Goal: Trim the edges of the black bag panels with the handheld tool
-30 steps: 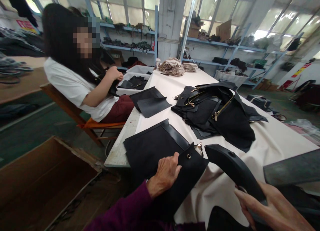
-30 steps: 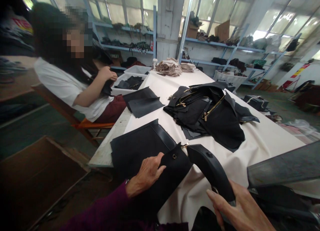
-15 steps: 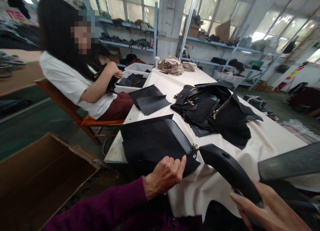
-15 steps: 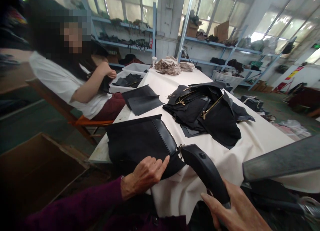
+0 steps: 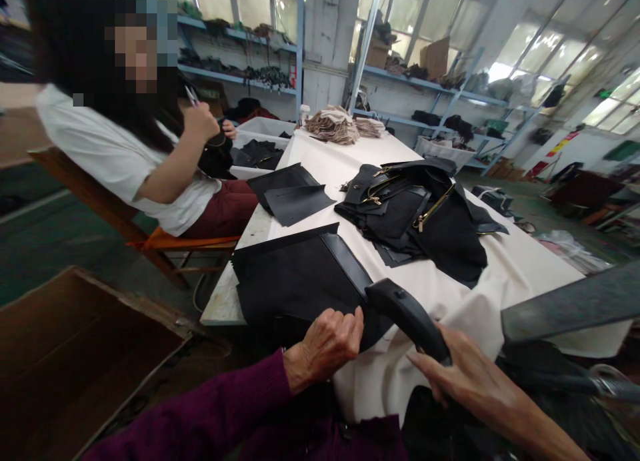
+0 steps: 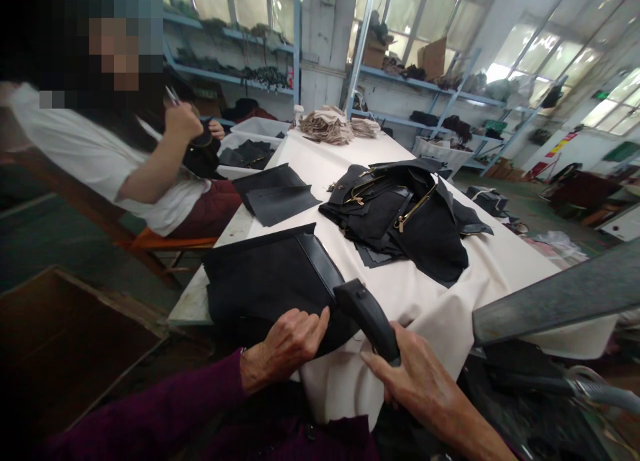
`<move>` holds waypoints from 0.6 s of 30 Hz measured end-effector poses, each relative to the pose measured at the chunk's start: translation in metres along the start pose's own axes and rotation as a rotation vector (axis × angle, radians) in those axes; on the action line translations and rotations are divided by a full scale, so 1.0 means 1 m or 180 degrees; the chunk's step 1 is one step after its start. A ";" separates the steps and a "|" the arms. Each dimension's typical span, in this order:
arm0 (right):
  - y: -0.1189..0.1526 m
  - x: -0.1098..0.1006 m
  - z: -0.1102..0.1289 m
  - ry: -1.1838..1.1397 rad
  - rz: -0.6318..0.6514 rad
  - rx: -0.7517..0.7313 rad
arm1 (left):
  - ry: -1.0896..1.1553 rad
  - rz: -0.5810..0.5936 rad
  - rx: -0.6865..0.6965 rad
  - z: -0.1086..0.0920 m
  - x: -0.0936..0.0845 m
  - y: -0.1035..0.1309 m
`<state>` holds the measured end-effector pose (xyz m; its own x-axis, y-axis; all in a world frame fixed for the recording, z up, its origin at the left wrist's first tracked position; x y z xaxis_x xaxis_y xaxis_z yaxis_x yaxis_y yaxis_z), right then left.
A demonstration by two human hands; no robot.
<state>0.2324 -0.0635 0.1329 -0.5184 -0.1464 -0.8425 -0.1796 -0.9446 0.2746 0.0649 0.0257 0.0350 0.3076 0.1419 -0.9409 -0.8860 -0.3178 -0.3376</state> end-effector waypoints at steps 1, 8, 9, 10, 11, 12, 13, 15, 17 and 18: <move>-0.003 -0.004 0.000 0.0030 0.0003 -0.0017 | 0.0051 0.0037 -0.0115 0.007 0.000 -0.001; 0.006 -0.033 -0.024 0.0103 -0.0141 0.0101 | 0.0024 0.0182 -0.0909 0.070 -0.010 -0.029; 0.010 -0.032 -0.027 0.0118 -0.0112 0.0106 | -0.0005 0.0123 -0.1047 0.073 -0.010 -0.032; 0.013 -0.030 -0.029 0.0103 -0.0081 0.0127 | -0.0029 0.0025 -0.1143 0.072 -0.008 -0.034; 0.017 -0.028 -0.031 0.0072 -0.0057 0.0166 | -0.0023 -0.0078 -0.1159 0.068 -0.005 -0.035; 0.020 -0.024 -0.033 0.0031 -0.0024 0.0216 | 0.0025 -0.0158 -0.1091 0.060 0.000 -0.034; 0.023 -0.021 -0.034 -0.0017 0.0000 0.0254 | 0.0120 -0.0186 -0.0964 0.050 0.007 -0.032; 0.025 -0.016 -0.038 -0.0062 0.0061 0.0285 | 0.0364 -0.0068 -0.0783 0.030 0.024 -0.025; 0.025 -0.013 -0.042 -0.0088 0.0155 0.0264 | 0.0490 0.0104 -0.0922 0.017 0.038 -0.020; 0.024 -0.012 -0.044 -0.0114 0.0188 0.0240 | 0.0491 0.0161 -0.1029 0.014 0.042 -0.019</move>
<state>0.2707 -0.0975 0.1295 -0.5593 -0.1892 -0.8071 -0.2097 -0.9097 0.3585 0.0898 0.0513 0.0025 0.3366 -0.0168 -0.9415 -0.7535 -0.6044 -0.2586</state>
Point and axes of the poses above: each hand's wrist, its own y-axis away from the middle knuckle, its own x-axis out of the palm, z = x × y, the point moved 2 cm from there along -y, towards the middle knuckle, and after that the axes turned 11 degrees about y, right-handed, at the moved point
